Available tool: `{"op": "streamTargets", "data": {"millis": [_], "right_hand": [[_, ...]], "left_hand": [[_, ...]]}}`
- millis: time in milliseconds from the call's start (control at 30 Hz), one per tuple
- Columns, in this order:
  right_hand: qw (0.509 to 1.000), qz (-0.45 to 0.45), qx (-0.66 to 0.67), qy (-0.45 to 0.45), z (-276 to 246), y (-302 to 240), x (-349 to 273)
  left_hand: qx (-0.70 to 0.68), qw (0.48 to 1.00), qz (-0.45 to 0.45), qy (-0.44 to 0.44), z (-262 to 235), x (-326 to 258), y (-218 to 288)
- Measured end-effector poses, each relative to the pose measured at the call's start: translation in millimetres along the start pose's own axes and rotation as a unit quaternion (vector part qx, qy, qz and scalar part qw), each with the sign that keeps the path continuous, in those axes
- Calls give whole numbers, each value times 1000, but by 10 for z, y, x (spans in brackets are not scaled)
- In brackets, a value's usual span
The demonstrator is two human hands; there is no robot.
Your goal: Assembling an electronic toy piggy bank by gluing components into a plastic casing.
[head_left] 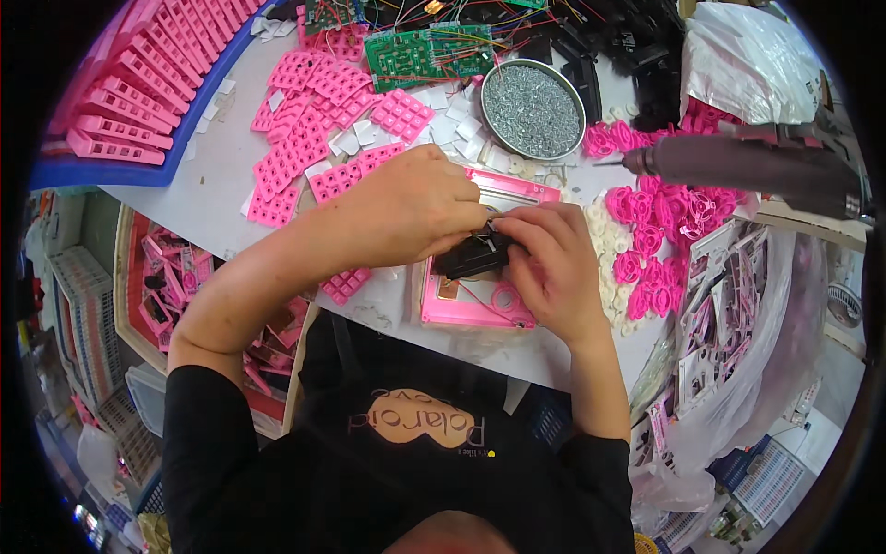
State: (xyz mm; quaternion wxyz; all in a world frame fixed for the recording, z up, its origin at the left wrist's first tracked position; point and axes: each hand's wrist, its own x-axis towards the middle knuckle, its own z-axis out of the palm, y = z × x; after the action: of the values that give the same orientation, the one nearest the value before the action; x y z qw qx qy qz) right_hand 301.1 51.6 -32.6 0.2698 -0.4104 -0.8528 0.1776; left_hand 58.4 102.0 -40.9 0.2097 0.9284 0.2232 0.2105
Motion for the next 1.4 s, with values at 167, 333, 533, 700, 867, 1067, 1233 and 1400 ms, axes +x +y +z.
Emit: {"op": "streamTargets", "data": {"millis": [167, 333, 533, 700, 867, 1067, 1233, 1400], "right_hand": [[998, -13, 37, -45, 0, -30, 24], [997, -23, 30, -64, -3, 7, 28], [999, 5, 6, -33, 44, -51, -7], [999, 6, -15, -28, 73, -88, 1], [999, 12, -35, -12, 92, -79, -41], [999, 21, -25, -24, 96, -108, 17], [997, 21, -54, -51, 45, -154, 47], [996, 35, -60, -54, 46, -160, 22]], "left_hand": [[16, 1000, 10, 6, -15, -29, 17], [37, 999, -3, 30, 8, -47, 39], [63, 997, -41, 35, -6, -89, 87], [36, 999, -28, 18, -17, -71, 44], [44, 998, -43, 27, -11, -60, 38], [39, 999, -1, -20, -89, 52, 4], [71, 996, 16, -49, -152, 121, 55], [-67, 988, -137, -29, -78, 12, 103]]}}
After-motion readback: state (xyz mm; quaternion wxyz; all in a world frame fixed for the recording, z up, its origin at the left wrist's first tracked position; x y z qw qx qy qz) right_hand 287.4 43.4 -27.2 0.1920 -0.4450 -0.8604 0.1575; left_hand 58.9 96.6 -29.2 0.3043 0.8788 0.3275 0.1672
